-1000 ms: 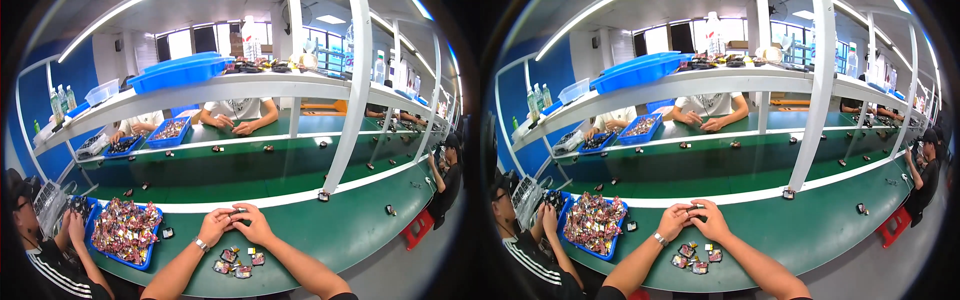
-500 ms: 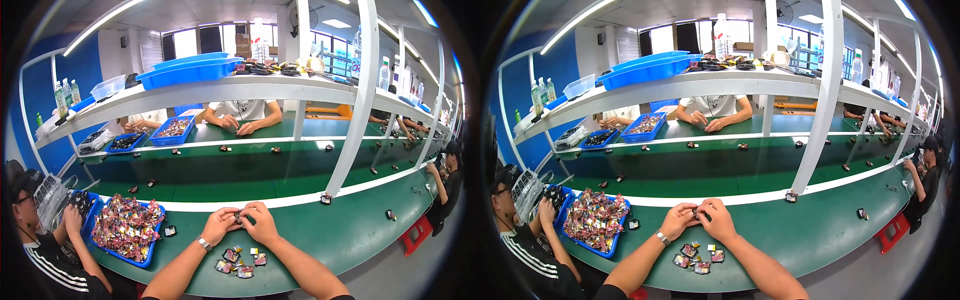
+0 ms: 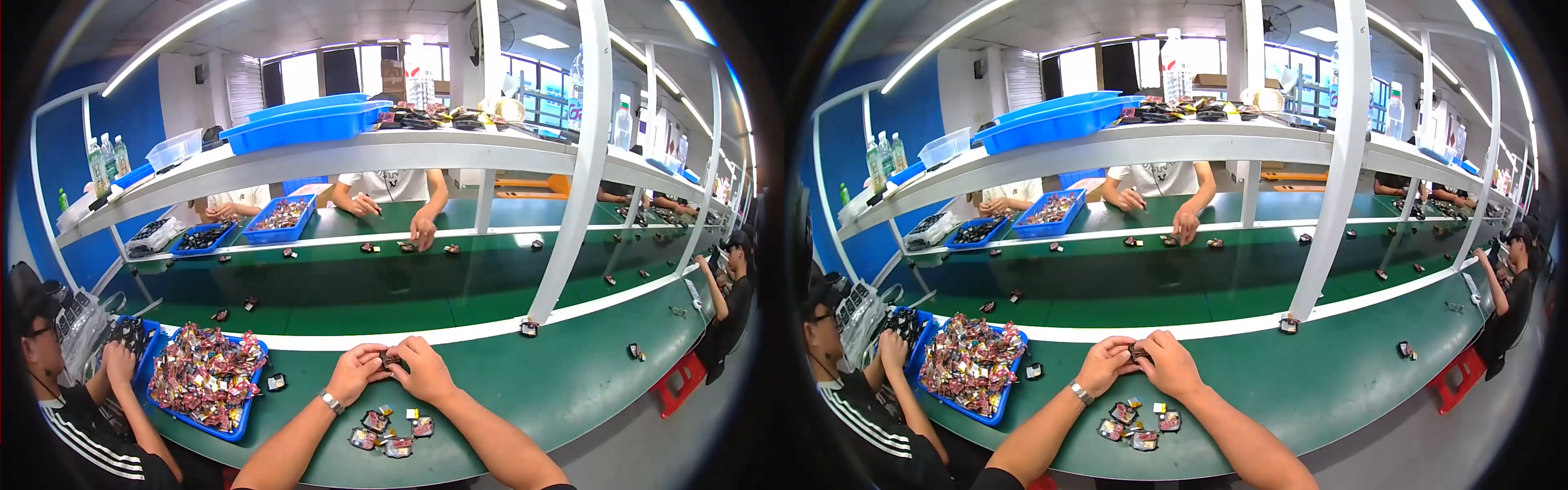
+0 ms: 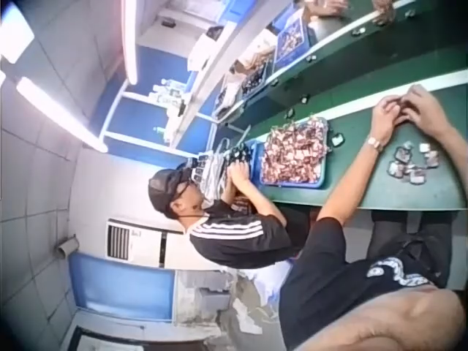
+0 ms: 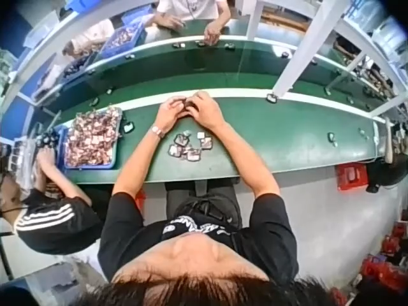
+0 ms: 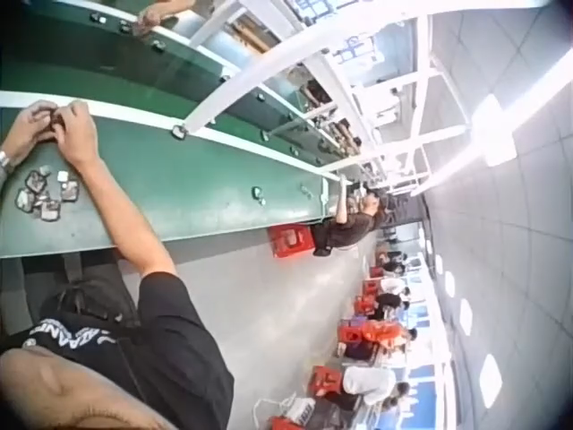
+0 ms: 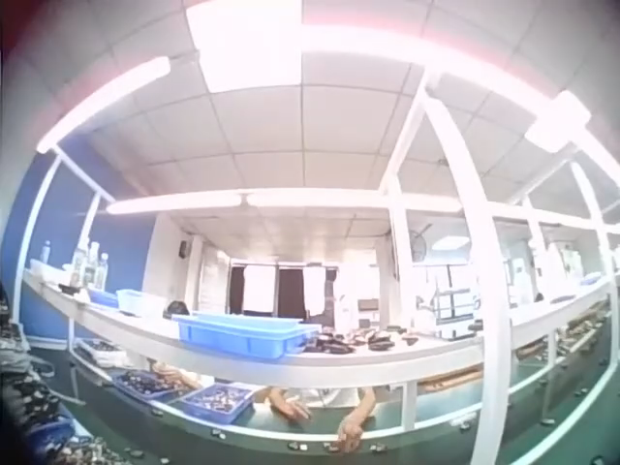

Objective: The recorder is inspecting and sorting small electronic components from a pile on a green assembly line table.

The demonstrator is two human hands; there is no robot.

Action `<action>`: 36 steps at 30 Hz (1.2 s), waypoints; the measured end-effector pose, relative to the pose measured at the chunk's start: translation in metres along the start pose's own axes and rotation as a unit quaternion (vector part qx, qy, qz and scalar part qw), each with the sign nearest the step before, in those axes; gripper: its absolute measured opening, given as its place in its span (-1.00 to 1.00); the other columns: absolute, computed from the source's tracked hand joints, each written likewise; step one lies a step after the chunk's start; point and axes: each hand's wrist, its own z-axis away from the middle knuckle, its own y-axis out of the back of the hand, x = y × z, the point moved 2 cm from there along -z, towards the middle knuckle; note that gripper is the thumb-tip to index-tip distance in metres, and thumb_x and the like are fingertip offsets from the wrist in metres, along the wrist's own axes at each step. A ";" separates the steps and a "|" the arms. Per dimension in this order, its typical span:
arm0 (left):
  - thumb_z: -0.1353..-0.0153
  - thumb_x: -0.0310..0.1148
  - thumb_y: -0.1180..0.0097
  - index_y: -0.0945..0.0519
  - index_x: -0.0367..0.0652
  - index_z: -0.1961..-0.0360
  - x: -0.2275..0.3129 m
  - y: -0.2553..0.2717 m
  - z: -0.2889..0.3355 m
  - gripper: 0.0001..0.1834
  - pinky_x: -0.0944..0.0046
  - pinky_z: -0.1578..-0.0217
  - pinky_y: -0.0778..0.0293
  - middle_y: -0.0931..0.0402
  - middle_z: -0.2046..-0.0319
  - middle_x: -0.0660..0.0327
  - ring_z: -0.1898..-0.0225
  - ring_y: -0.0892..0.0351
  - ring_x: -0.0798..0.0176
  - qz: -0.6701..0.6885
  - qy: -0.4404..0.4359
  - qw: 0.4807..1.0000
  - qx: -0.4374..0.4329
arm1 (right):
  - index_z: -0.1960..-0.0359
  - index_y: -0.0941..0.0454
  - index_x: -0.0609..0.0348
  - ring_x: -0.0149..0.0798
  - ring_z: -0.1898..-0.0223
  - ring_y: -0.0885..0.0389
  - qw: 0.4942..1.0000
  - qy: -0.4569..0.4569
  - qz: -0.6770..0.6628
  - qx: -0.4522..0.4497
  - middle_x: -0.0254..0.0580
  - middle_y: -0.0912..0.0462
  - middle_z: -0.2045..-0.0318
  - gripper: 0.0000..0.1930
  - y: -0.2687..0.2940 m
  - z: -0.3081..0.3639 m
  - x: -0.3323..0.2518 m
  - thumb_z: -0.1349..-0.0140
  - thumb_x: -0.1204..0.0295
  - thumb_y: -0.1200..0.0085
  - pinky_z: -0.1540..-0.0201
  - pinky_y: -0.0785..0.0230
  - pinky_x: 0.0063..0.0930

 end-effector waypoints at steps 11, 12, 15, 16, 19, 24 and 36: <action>-0.31 -0.56 0.02 -0.37 -0.31 -0.08 0.002 -0.003 0.001 -0.69 0.19 0.01 -0.61 -0.50 -0.01 0.05 0.00 -0.58 0.18 -0.022 0.002 1.000 -0.007 | 0.37 -0.66 0.05 -0.15 0.06 -0.47 1.000 -0.010 -0.023 -0.018 -0.27 -0.49 0.17 -0.88 0.000 0.002 0.007 -0.02 0.49 -0.26 0.06 -0.43 -0.30; -0.31 -0.57 0.02 -0.37 -0.31 -0.08 0.003 -0.003 0.000 -0.69 0.19 0.01 -0.61 -0.50 -0.01 0.05 0.01 -0.58 0.18 -0.024 -0.002 1.000 -0.006 | 0.36 -0.67 0.06 -0.15 0.04 -0.46 0.999 -0.009 -0.035 -0.023 -0.28 -0.49 0.13 -0.89 0.000 0.002 0.008 -0.03 0.49 -0.25 0.05 -0.43 -0.31; -0.31 -0.58 0.03 -0.37 -0.30 -0.07 0.001 -0.002 0.000 -0.70 0.20 0.01 -0.61 -0.51 0.00 0.05 0.02 -0.59 0.19 -0.026 -0.004 1.000 0.003 | 0.34 -0.66 0.06 -0.14 0.00 -0.45 0.995 -0.015 -0.092 -0.032 -0.27 -0.49 0.09 -0.89 0.000 0.003 0.007 -0.06 0.49 -0.24 0.01 -0.43 -0.30; -0.31 -0.58 0.03 -0.37 -0.30 -0.07 0.002 -0.003 0.000 -0.70 0.20 0.01 -0.61 -0.51 0.00 0.05 0.02 -0.59 0.19 -0.027 -0.004 1.000 0.002 | 0.34 -0.66 0.06 -0.14 0.00 -0.45 0.995 -0.016 -0.091 -0.031 -0.27 -0.49 0.09 -0.89 0.000 0.004 0.008 -0.06 0.49 -0.24 0.01 -0.43 -0.30; -0.32 -0.57 0.04 -0.37 -0.30 -0.06 0.001 -0.002 0.000 -0.71 0.20 0.01 -0.61 -0.51 0.00 0.06 0.03 -0.59 0.19 -0.037 -0.005 0.999 0.010 | 0.33 -0.66 0.07 -0.13 -0.05 -0.43 0.994 -0.028 -0.101 -0.031 -0.25 -0.48 0.03 -0.89 -0.001 0.005 0.010 -0.08 0.48 -0.23 -0.03 -0.44 -0.31; -0.33 -0.55 0.04 -0.38 -0.27 -0.07 0.000 -0.001 0.000 -0.71 0.20 0.04 -0.61 -0.53 0.02 0.09 0.03 -0.59 0.22 -0.008 -0.007 1.000 -0.008 | 0.31 -0.67 0.08 -0.10 -0.08 -0.44 0.999 0.032 -0.026 -0.030 -0.20 -0.50 -0.02 -0.87 0.003 0.003 0.008 -0.06 0.46 -0.24 -0.04 -0.43 -0.30; -0.37 -0.53 0.08 -0.41 -0.24 -0.08 -0.002 0.002 0.000 -0.72 0.35 0.06 -0.58 -0.54 0.01 0.14 0.02 -0.58 0.32 -0.024 0.016 0.999 -0.018 | 0.29 -0.68 0.08 -0.13 -0.05 -0.47 0.999 -0.017 -0.043 -0.024 -0.23 -0.53 0.00 -0.86 -0.006 0.005 0.006 -0.07 0.48 -0.26 0.00 -0.46 -0.34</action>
